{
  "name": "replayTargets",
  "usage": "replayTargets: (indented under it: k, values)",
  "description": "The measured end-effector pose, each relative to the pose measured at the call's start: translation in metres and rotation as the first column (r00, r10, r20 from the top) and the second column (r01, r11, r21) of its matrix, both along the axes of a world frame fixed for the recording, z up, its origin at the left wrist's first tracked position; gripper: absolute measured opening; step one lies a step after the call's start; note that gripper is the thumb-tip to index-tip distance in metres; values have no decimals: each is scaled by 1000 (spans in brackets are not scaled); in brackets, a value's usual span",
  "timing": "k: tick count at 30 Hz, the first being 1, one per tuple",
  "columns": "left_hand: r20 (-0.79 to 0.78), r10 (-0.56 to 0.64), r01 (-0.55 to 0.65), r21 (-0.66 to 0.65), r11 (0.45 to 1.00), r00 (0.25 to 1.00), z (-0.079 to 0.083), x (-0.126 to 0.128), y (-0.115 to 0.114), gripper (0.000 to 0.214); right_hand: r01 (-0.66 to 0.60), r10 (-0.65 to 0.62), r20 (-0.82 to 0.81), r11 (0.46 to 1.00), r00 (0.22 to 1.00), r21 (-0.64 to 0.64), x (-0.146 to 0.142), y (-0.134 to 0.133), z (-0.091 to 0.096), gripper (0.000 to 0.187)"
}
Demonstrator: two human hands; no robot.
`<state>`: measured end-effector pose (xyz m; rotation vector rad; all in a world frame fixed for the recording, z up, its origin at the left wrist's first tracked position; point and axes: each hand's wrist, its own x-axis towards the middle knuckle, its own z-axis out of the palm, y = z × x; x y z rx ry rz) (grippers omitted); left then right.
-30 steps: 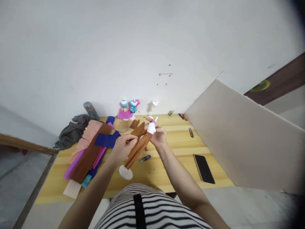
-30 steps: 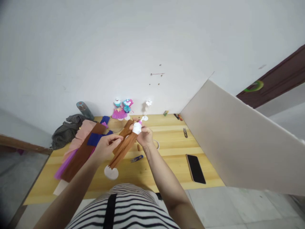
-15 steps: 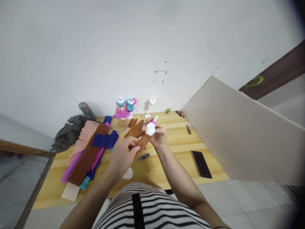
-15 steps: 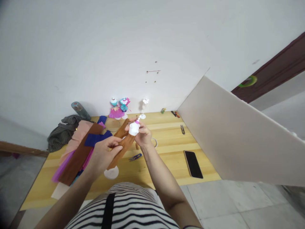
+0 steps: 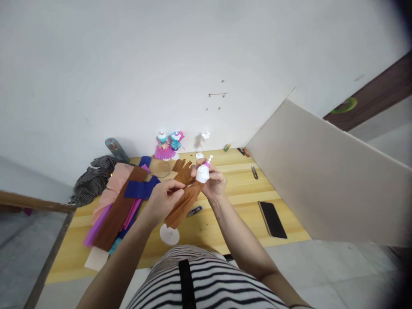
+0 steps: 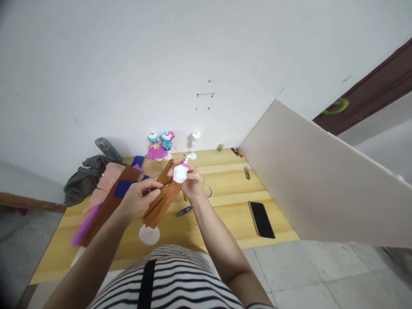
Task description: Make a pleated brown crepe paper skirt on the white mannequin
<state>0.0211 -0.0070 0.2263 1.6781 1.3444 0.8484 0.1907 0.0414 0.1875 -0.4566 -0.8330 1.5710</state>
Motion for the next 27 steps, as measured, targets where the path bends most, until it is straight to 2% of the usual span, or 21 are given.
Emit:
replayTargets:
  k: [6, 11, 16, 22, 27]
  values:
    - [-16, 39, -37, 72, 997, 999, 5, 8, -7, 18, 38, -38, 53, 999, 998, 2, -1, -1, 2, 40]
    - [-108, 96, -74, 189, 979, 990, 8, 17, -8, 12, 23, -26, 77, 999, 997, 37, -2, -3, 3, 38]
    - [-156, 147, -107, 244, 964, 977, 12, 23, -8, 10, 41, -45, 133, 999, 990, 35, -3, -7, 6, 37]
    - [-86, 146, -127, 199, 972, 985, 9, 23, -5, 10, 4, -12, 127, 998, 992, 65, -3, -10, 9, 39]
    - [38, 110, -115, 139, 984, 993, 8, 13, 7, 15, 109, -109, 119, 994, 987, 7, -8, -5, 16, 39]
